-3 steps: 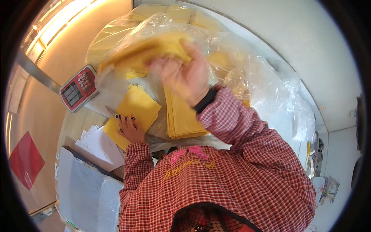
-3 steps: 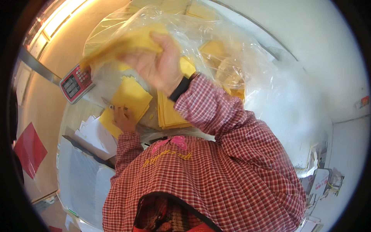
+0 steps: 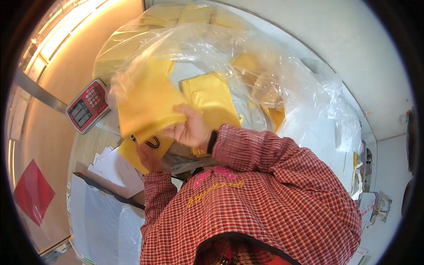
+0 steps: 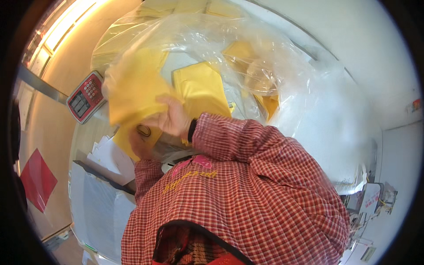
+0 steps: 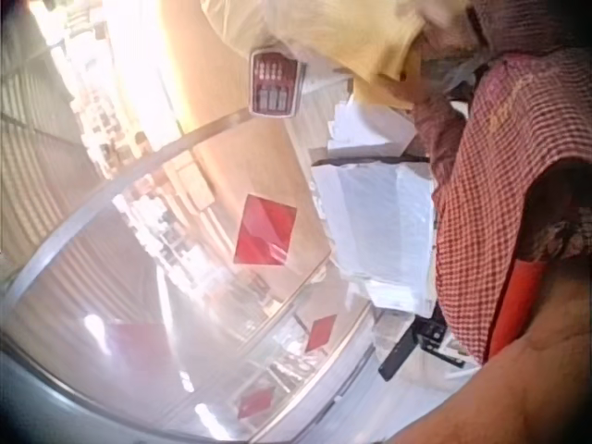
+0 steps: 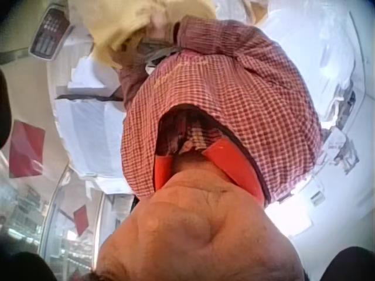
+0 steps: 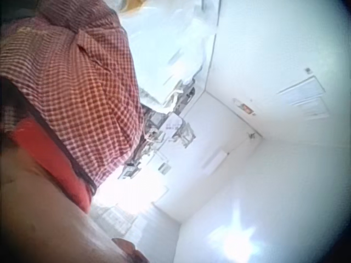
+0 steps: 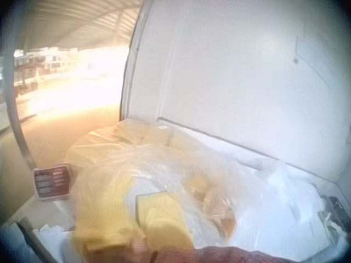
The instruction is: The person repeatedly folds yellow paper envelopes by hand on a worktable, aligning edges and creasing folds. They handle envelopes one at a time, stacking completed units beside the work area.
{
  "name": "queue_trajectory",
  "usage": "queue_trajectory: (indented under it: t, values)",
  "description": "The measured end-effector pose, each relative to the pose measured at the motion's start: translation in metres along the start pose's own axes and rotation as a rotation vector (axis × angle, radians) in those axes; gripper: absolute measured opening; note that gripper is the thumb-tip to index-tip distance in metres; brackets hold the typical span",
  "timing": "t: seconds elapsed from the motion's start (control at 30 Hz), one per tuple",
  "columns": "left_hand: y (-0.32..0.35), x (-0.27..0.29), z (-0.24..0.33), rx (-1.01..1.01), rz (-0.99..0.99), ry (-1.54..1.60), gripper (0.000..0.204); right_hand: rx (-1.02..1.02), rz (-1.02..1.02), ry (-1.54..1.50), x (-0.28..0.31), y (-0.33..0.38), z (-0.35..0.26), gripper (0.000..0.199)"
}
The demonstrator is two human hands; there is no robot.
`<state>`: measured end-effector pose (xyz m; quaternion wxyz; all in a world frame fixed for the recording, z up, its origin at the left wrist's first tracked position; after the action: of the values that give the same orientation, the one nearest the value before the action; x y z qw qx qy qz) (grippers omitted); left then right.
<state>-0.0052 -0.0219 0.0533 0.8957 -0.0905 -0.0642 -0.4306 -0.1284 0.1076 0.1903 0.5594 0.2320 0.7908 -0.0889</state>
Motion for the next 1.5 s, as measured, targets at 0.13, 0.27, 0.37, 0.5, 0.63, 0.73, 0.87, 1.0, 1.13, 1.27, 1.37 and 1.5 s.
queue_trajectory:
  t: [0.13,0.27,0.37,0.5,0.63,0.73,0.87,1.0,1.13,1.27,1.37,1.5]
  values:
    - [0.027,0.011,-0.008,0.310,0.097,0.839,0.048,-0.429,0.305,0.218,0.100,0.028,0.103,0.059]
    - [0.051,0.042,-0.012,0.280,0.348,0.731,0.043,-0.747,0.145,0.459,0.076,0.050,0.094,0.045]
    - [0.052,0.042,0.045,0.183,0.597,-0.070,0.041,-0.629,0.042,0.964,0.067,0.087,0.033,0.033]
    - [0.051,0.021,0.054,-0.205,0.267,-0.443,0.039,0.047,0.632,1.816,0.095,0.169,-0.082,0.025]
    - [0.029,-0.088,0.084,-0.298,-0.573,-0.408,0.060,-0.253,0.757,1.758,0.143,0.205,-0.096,0.032]
    - [0.052,-0.132,0.060,-0.328,-0.636,-0.529,0.096,-0.224,0.825,1.687,0.148,0.201,-0.091,0.036]
    - [0.057,-0.144,0.067,-0.341,-0.678,-0.662,0.113,-0.220,0.859,1.758,0.147,0.200,-0.098,0.035]
    - [0.057,-0.143,0.066,-0.354,-0.677,-0.696,0.115,-0.171,0.809,1.014,0.164,0.197,-0.090,0.027]
    - [0.055,-0.146,0.072,-0.401,-0.630,-0.828,0.112,-0.198,0.718,0.815,0.148,0.188,-0.087,0.028]
    - [0.058,-0.154,0.073,-0.385,-0.563,-0.898,0.109,-0.253,0.571,0.837,0.134,0.170,-0.098,0.030]
    - [0.056,-0.157,0.069,-0.414,-0.517,-0.907,0.106,-0.101,0.481,0.653,0.117,0.141,-0.097,0.028]
    - [0.047,-0.163,0.078,-0.347,-0.609,-0.978,0.101,-0.256,0.470,0.663,0.139,0.149,-0.109,0.033]
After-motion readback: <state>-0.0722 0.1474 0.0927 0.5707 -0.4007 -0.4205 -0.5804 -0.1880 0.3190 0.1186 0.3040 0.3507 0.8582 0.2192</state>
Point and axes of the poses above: each hand's wrist, its own y-axis away from the middle knuckle, its own x-axis out of the back of the hand, z = x × y, the point moved 4 cm from there along -y, towards the middle knuckle, and after that the axes turned 12 degrees about -z, right-handed, at the moved point
